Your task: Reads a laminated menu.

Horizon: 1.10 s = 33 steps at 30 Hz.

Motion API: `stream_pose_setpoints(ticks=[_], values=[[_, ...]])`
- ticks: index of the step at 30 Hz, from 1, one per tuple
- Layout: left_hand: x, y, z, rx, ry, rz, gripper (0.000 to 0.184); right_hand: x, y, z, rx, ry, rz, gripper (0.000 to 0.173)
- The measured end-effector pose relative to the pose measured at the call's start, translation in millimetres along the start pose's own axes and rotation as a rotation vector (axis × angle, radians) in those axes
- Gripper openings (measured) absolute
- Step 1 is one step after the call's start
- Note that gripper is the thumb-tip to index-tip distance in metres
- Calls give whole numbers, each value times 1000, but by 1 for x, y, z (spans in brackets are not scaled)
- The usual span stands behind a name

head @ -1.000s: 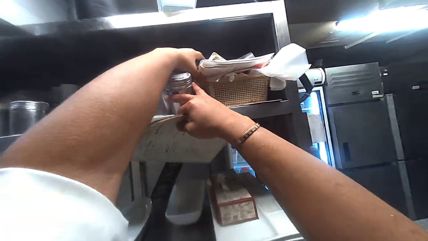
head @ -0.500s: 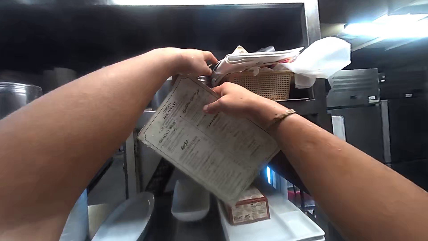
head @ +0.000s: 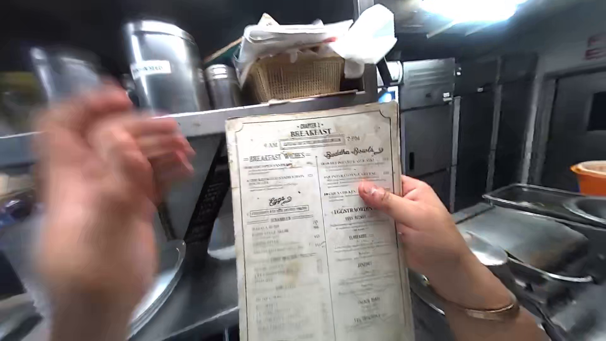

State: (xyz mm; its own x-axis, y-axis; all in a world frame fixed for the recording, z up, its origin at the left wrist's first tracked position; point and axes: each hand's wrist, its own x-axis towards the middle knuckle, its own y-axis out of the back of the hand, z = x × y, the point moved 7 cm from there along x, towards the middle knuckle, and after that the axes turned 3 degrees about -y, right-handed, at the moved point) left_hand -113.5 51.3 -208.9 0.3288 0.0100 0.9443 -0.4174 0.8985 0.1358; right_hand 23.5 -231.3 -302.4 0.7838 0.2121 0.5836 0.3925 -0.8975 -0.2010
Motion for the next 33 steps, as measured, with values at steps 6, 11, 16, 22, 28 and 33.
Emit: stream_pose_setpoints(ticks=[6,11,16,22,28,33], values=[[-201,-89,-43,-390,575,-41,92,-69,19,101,185,-313,48,27],[-249,-77,-54,-249,712,53,88,-166,8,132,265,-356,-75,31],[-361,-52,-54,421,911,-159,82,-236,-47,161,-455,-461,-277,53],[-501,-42,-16,208,1300,-214,70,-328,-107,276,-298,-798,-671,53],[-593,-3,-35,218,1693,-116,63,-400,-175,352,-89,-948,-1032,103],[-607,9,-27,-69,1694,34,58,-422,-195,362,-195,-962,-1086,127]])
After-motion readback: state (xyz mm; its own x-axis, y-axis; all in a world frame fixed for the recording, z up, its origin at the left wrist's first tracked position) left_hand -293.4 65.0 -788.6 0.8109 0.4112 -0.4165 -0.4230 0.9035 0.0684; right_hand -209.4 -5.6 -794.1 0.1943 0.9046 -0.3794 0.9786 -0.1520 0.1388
